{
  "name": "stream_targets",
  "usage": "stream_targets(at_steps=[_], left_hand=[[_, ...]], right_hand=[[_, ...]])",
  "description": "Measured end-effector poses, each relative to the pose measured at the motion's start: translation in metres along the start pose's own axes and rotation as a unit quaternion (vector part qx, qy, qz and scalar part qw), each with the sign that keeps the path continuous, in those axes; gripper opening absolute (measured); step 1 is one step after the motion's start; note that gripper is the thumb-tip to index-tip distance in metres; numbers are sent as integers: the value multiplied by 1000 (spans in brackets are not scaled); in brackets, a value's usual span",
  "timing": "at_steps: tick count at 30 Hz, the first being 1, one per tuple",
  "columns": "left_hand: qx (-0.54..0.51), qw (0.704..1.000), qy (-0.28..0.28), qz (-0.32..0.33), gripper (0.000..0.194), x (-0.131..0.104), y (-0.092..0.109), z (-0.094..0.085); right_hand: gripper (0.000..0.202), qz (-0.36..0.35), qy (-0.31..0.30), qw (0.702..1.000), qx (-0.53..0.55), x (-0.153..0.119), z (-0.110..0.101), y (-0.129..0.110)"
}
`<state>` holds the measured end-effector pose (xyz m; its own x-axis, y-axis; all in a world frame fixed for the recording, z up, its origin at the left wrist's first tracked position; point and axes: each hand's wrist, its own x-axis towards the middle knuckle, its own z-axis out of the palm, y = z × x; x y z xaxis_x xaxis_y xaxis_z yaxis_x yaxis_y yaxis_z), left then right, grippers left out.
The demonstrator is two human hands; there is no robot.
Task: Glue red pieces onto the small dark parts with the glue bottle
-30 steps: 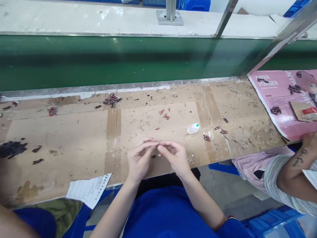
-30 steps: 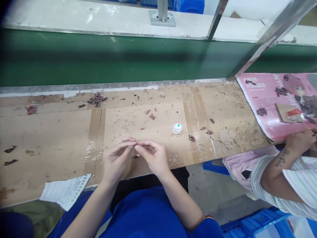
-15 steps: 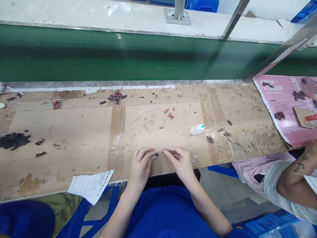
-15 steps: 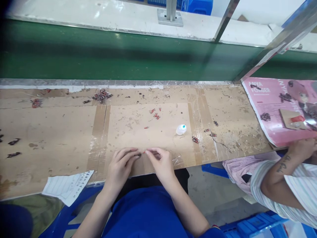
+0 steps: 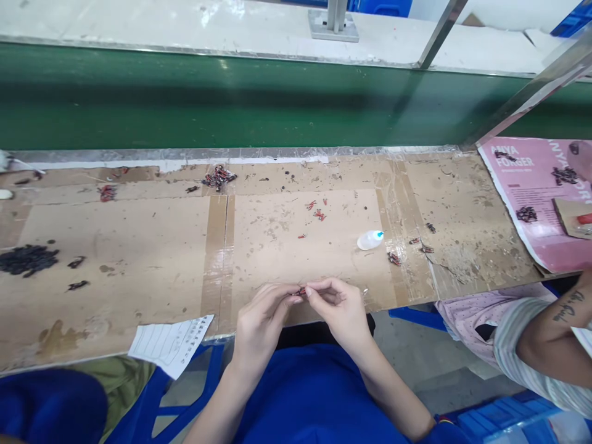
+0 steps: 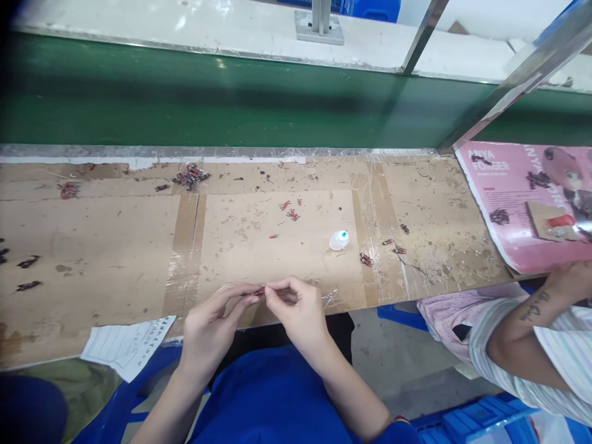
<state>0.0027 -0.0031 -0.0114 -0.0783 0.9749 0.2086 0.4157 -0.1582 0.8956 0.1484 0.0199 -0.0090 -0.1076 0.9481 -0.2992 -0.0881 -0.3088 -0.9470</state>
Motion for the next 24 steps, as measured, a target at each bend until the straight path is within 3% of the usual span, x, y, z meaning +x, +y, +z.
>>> stream_targets(at_steps=[6, 12, 17, 24], left_hand=[[-71, 995, 10, -71, 9, 0, 3, 4], [-152, 972, -3, -180, 12, 6, 20, 5], [-150, 971, 6, -186, 12, 8, 27, 7], [-97, 983, -44, -152, 13, 4, 26, 7]], right_hand=[[7, -81, 4, 997, -20, -4, 1, -4], [7, -177, 21, 981, -76, -3, -4, -10], [6, -166, -2, 985, -43, -2, -9, -13], [12, -144, -13, 987, -68, -5, -16, -20]])
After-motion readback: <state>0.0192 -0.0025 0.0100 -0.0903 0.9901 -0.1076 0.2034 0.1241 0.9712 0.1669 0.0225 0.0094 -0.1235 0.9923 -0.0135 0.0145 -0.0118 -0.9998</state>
